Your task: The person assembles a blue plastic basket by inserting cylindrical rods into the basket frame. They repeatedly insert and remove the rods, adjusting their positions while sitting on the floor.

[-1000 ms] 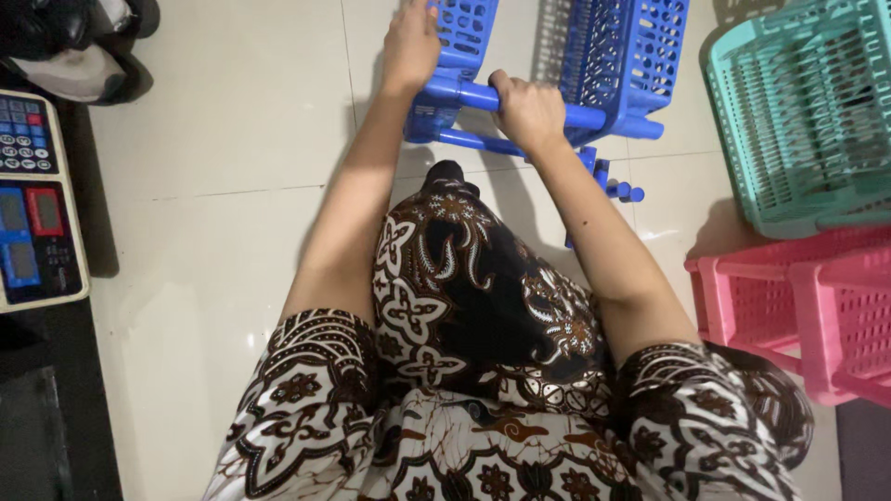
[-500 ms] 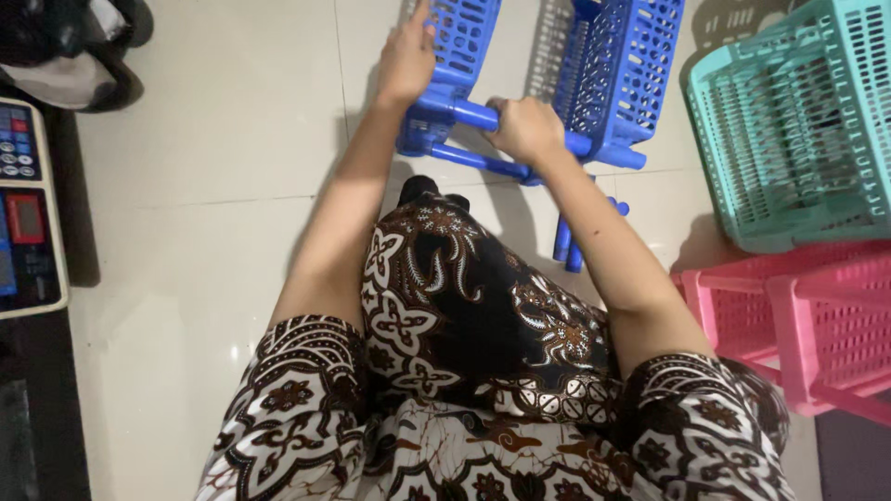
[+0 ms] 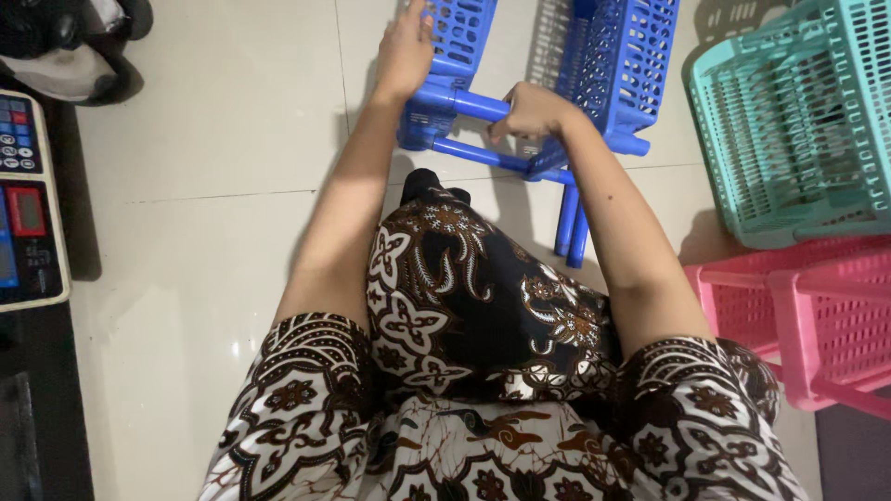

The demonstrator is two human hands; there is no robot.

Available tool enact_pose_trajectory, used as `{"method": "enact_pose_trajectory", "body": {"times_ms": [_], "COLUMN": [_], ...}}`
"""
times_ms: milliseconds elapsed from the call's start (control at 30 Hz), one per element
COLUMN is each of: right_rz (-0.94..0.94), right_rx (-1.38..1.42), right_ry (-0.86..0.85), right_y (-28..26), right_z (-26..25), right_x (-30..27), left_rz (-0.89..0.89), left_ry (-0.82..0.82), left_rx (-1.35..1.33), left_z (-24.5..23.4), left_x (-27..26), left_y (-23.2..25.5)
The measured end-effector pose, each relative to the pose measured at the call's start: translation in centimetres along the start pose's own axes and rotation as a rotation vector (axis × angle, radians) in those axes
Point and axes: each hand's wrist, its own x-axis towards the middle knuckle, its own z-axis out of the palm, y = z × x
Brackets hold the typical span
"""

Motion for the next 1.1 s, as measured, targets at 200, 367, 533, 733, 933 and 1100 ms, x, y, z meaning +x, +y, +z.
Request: {"method": "enact_pose_trajectory", "body": {"times_ms": [200, 367, 533, 733, 933, 1100], "right_rz": [-0.109, -0.104, 0.068, -0.058, -0.167, -0.089], "right_rx": [-0.471, -0.388, 0.216, -0.274, -0.495, -0.228], "right_ry": [0.646, 0.531, -0.091, 0.346, 0.774, 0.358], "right_y": [0.1, -0.2, 0.1, 0.2, 0.9, 2.2], "right_z": [4.2, 3.2, -0.9, 1.5, 4.5, 1.2], "right_x": [-2.3, -2.2, -1.5, -1.6, -2.5, -2.3], "left_rz": [-0.099, -0.066, -0.038, -0.042, -0.030, -0.106], "left_ry": [-0.051, -0.007, -0.008, 0.005, 0.022, -0.055], "left_rx": [-0.052, -0.060, -0.042, -0.031, -0.053, -0.071], "left_z": [-0.4, -0.2, 1.0, 1.0, 0.4, 0.2], "left_x": [-0.2, -0.1, 0.4, 0.6, 0.7, 0.4], "left_y": [1.1, 0.3, -1.0, -1.9, -1.7, -0.8]}}
